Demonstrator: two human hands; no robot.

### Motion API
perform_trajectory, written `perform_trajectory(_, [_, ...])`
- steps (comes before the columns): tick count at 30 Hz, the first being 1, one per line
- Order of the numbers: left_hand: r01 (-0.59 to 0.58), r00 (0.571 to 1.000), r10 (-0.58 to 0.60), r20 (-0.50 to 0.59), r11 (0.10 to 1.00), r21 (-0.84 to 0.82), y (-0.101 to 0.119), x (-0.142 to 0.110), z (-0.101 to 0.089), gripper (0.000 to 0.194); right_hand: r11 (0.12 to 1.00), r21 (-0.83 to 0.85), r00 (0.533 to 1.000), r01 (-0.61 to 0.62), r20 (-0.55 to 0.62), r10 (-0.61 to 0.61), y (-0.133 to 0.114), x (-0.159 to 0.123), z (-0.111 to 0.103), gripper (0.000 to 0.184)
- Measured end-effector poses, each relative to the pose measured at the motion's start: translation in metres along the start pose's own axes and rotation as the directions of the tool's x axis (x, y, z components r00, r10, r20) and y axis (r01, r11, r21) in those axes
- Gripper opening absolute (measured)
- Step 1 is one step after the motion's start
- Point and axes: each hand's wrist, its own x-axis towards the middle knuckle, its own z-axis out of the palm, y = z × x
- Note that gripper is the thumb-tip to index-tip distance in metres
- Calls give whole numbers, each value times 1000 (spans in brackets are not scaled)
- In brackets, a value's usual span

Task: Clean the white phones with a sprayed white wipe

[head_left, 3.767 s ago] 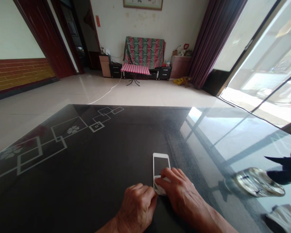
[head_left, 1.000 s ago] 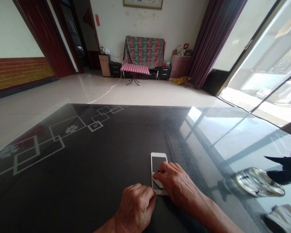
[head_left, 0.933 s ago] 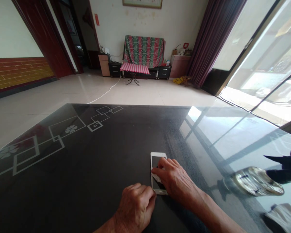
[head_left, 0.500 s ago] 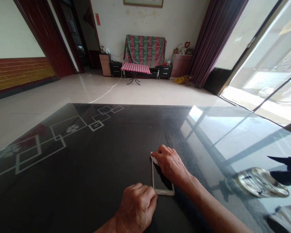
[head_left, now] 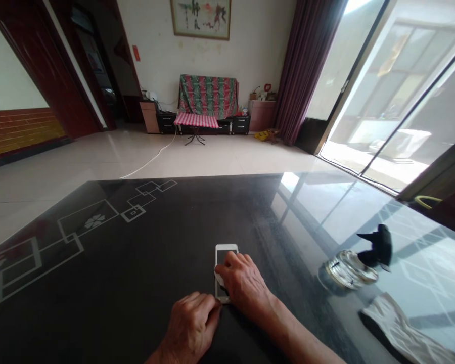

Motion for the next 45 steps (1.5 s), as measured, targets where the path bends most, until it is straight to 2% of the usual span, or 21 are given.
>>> perform_trajectory(10, [2,1000,-2,14,999,38,0,-2,1,23,993,-73,995,-90,-43,87,12,36,4,20])
perform_trajectory(15, [12,1000,-12,-5,999,33,2,-1,1,24,991,-79,993,-110,-55,106,19,42,4,22])
perform_trajectory(23, [28,999,-29,17,1000,11,2,-2,0,22,986,-70,987,-153,-63,149,46,27,-2,28])
perform_trajectory(28, [48,999,-48,8,999,2,2,-2,2,21,986,-52,983,-157,-101,151,57,22,3,32])
perform_trajectory(33, [46,999,-46,-10,999,-7,1,-2,5,20,990,-43,984,-136,-123,130,54,17,6,28])
perform_trajectory(38, [43,999,-42,-22,999,6,3,0,3,21,994,-31,987,-108,-123,104,46,-1,7,25])
perform_trajectory(45, [63,998,-64,22,998,27,3,2,1,21,994,21,986,-103,-132,105,31,-26,9,27])
